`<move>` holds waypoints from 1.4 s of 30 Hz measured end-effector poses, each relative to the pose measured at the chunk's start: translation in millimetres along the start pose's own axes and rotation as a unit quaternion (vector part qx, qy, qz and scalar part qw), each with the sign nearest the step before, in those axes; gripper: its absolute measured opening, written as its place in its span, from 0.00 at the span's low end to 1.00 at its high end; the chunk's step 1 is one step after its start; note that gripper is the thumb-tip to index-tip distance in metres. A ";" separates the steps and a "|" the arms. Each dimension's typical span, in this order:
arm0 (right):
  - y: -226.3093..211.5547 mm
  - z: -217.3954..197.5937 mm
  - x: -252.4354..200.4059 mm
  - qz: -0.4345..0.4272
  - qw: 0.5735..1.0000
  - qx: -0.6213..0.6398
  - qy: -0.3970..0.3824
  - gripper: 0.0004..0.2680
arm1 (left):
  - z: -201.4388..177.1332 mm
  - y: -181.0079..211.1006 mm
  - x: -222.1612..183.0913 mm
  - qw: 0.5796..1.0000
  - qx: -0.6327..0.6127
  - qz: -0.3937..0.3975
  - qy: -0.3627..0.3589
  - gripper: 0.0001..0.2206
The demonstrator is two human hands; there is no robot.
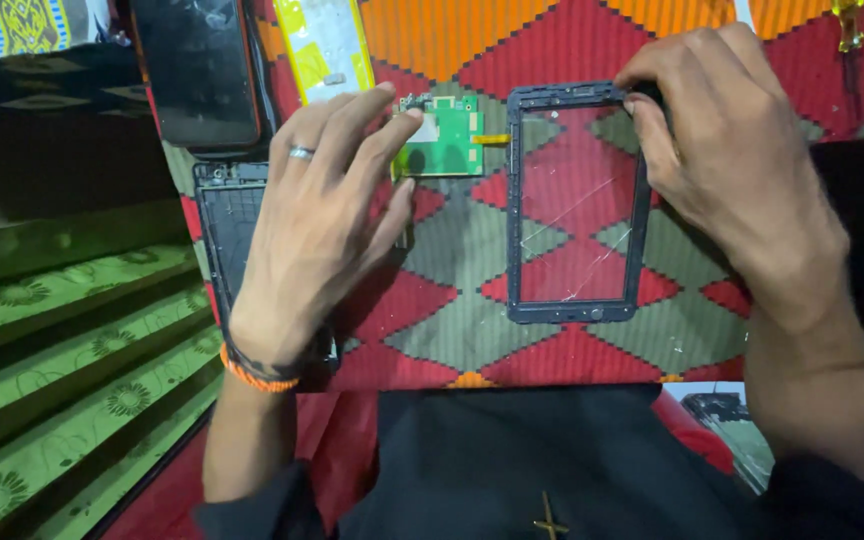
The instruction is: The person repairs a tablet with a cracked screen on a workbench. They use a small screwdriver on the frame, separate the broken glass from the body, lift out the motherboard, and scrape loose glass shards off the frame with a black scraper while holding the frame steady.
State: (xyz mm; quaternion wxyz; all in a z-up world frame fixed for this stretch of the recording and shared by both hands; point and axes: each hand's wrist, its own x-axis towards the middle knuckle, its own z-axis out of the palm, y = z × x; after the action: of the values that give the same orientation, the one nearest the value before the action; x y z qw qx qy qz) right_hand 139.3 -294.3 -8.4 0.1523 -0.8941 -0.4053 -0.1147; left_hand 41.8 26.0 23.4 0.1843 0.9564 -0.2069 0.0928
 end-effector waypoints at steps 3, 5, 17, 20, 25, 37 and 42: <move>4.3 2.8 -4.2 -0.004 1.000 0.001 -0.002 0.05 | 5.1 12.8 -3.0 1.000 0.002 -0.018 0.019 0.23; 2.1 1.5 -2.5 -0.010 1.000 0.004 -0.003 0.05 | 8.0 25.4 -1.9 0.999 0.007 -0.025 0.026 0.21; 4.4 -3.6 -15.4 -0.048 0.994 0.071 0.069 0.09 | 47.1 74.7 27.3 0.981 -0.140 0.127 -0.035 0.20; 11.4 2.7 -29.4 -0.029 0.997 0.047 0.055 0.16 | 53.5 74.6 31.0 0.975 -0.175 0.137 -0.028 0.18; 27.2 16.5 -75.4 0.172 0.975 0.143 -0.008 0.12 | 51.7 73.2 32.1 0.979 -0.096 0.178 -0.016 0.17; 24.4 23.2 -59.2 0.048 0.986 0.159 0.019 0.08 | 75.0 69.8 7.0 0.946 -0.192 0.242 0.099 0.07; 18.1 25.3 -54.0 0.026 0.983 0.179 0.024 0.10 | 80.2 70.0 8.6 0.960 -0.149 0.203 0.119 0.06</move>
State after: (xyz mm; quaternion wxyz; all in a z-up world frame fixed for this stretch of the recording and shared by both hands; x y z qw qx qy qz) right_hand 120.3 -333.6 -52.9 0.3227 -0.8594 -0.3923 -0.0578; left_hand 27.5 -67.7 -25.9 0.3253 0.8378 -0.3850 0.2097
